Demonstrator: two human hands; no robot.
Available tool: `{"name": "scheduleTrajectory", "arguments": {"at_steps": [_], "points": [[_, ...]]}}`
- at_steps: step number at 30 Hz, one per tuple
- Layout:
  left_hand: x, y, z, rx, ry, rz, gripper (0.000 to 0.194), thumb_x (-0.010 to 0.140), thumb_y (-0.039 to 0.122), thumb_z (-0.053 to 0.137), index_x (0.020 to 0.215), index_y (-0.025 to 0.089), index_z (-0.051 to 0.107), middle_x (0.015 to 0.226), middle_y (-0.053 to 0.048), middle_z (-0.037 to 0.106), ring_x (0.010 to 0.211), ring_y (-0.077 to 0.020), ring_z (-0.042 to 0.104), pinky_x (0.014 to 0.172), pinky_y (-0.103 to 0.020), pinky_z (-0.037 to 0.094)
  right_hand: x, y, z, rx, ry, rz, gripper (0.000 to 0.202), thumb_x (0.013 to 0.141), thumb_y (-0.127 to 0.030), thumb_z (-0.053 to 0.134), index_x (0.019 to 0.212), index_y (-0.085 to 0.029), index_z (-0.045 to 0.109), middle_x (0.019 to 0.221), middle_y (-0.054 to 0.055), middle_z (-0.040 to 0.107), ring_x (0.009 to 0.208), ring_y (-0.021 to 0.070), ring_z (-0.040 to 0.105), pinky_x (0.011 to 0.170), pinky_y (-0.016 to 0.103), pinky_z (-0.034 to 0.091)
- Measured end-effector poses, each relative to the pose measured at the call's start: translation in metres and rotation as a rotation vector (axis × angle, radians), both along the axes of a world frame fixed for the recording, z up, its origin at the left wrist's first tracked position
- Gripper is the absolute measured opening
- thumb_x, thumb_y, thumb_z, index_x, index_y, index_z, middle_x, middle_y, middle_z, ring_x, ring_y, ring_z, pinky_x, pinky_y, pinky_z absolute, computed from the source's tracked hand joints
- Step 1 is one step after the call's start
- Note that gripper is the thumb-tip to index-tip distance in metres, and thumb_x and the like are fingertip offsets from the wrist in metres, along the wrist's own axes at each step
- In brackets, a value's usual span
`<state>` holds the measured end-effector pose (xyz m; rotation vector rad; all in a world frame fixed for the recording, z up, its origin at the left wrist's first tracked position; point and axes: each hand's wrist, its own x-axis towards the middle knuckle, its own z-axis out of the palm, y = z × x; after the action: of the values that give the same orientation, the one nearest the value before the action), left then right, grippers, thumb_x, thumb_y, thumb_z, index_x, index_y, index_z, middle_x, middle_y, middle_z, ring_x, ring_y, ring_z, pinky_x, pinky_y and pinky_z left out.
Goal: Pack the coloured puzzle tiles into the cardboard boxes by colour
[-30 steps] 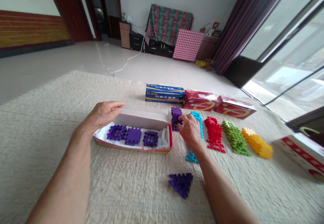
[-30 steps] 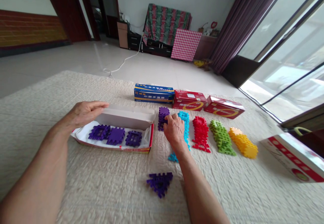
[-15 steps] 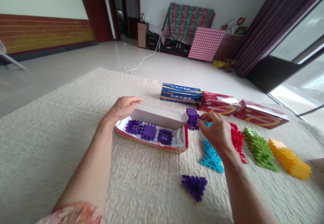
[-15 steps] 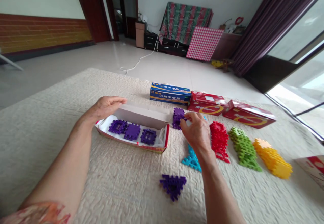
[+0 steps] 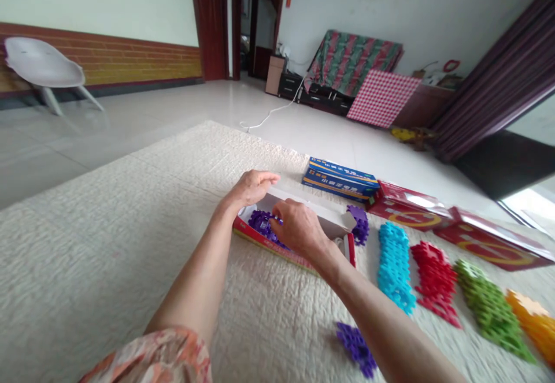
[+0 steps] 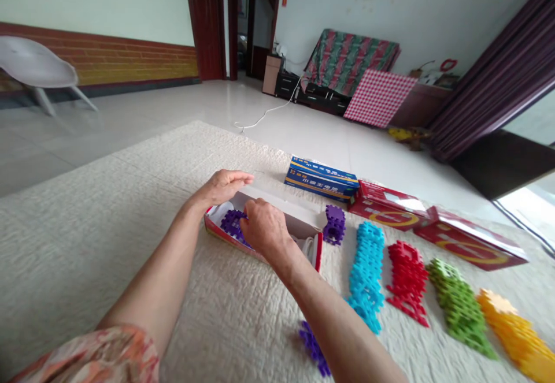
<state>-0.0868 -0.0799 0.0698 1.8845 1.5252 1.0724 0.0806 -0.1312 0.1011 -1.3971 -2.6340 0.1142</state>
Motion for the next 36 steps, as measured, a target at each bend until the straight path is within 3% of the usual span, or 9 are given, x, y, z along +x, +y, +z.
{"name": "scheduleTrajectory", "arguments": {"at_steps": [7, 13, 17, 20, 23, 26, 30, 36], "points": [[-0.001, -0.001, 0.000, 0.014, 0.009, -0.024, 0.037, 0.083, 0.013, 0.046, 0.111, 0.019, 0.070, 0.106, -0.004, 0.074, 0.100, -0.0142, 0.067, 0.093, -0.028, 0.050, -0.020, 0.012, -0.009, -0.039, -0.140, 0.021, 0.018, 0.083, -0.023, 0.053, 0.093, -0.017, 0.066, 0.094, 0.009, 0.068, 0.082, 0.0199, 0.064, 0.067, 0.028, 0.042], [0.000, -0.002, 0.003, -0.005, -0.004, -0.024, 0.038, 0.083, 0.013, 0.046, 0.111, 0.017, 0.070, 0.108, -0.005, 0.074, 0.101, -0.0153, 0.067, 0.094, -0.028, 0.050, -0.011, 0.009, -0.009, 0.037, 0.052, 0.052, 0.012, 0.083, -0.024, 0.055, 0.085, -0.017, 0.065, 0.084, 0.006, 0.066, 0.069, 0.0153, 0.060, 0.062, 0.026, 0.040], [0.000, -0.002, 0.003, -0.033, -0.005, -0.002, 0.037, 0.082, 0.016, 0.047, 0.109, 0.020, 0.071, 0.107, -0.002, 0.074, 0.102, -0.0155, 0.067, 0.095, -0.029, 0.049, 0.032, -0.003, 0.004, 0.238, 0.425, 0.043, 0.015, 0.087, -0.024, 0.052, 0.079, -0.019, 0.063, 0.074, 0.002, 0.063, 0.064, 0.0115, 0.057, 0.063, 0.024, 0.042], [0.000, -0.002, 0.003, -0.061, 0.001, 0.016, 0.037, 0.081, 0.019, 0.048, 0.109, 0.021, 0.071, 0.107, -0.002, 0.074, 0.101, -0.0159, 0.067, 0.095, -0.030, 0.050, 0.085, -0.010, 0.007, 0.474, 0.602, -0.123, 0.015, 0.087, -0.028, 0.053, 0.077, -0.020, 0.062, 0.073, 0.001, 0.063, 0.065, 0.0123, 0.057, 0.064, 0.025, 0.045], [0.001, -0.003, 0.003, -0.060, 0.009, 0.025, 0.036, 0.080, 0.020, 0.049, 0.109, 0.019, 0.071, 0.106, -0.003, 0.074, 0.101, -0.0169, 0.067, 0.097, -0.031, 0.049, 0.143, -0.011, -0.007, 0.624, 0.634, -0.330, 0.014, 0.085, -0.030, 0.056, 0.078, -0.020, 0.062, 0.073, 0.001, 0.064, 0.065, 0.0140, 0.057, 0.065, 0.026, 0.046], [0.003, -0.004, 0.005, -0.078, 0.028, 0.045, 0.035, 0.079, 0.024, 0.051, 0.107, 0.019, 0.072, 0.108, -0.005, 0.074, 0.103, -0.0185, 0.067, 0.098, -0.033, 0.048, 0.186, -0.012, -0.030, 0.655, 0.626, -0.412, 0.015, 0.085, -0.030, 0.056, 0.076, -0.019, 0.062, 0.070, 0.001, 0.063, 0.064, 0.0138, 0.058, 0.064, 0.026, 0.046], [0.005, -0.008, 0.008, -0.111, 0.064, 0.059, 0.038, 0.079, 0.033, 0.054, 0.110, 0.017, 0.070, 0.111, -0.008, 0.072, 0.103, -0.0210, 0.067, 0.099, -0.036, 0.048, 0.207, -0.021, -0.049, 0.624, 0.637, -0.455, 0.018, 0.087, -0.032, 0.054, 0.077, -0.019, 0.062, 0.073, 0.002, 0.065, 0.065, 0.0135, 0.060, 0.066, 0.026, 0.047], [0.005, -0.013, 0.017, -0.135, 0.146, 0.026, 0.039, 0.077, 0.035, 0.055, 0.109, 0.018, 0.070, 0.112, -0.008, 0.072, 0.106, -0.0208, 0.066, 0.100, -0.036, 0.048, 0.218, -0.037, -0.054, 0.586, 0.672, -0.441, 0.017, 0.087, -0.031, 0.052, 0.077, -0.020, 0.061, 0.075, 0.002, 0.065, 0.069, 0.0139, 0.061, 0.067, 0.025, 0.047]]}}
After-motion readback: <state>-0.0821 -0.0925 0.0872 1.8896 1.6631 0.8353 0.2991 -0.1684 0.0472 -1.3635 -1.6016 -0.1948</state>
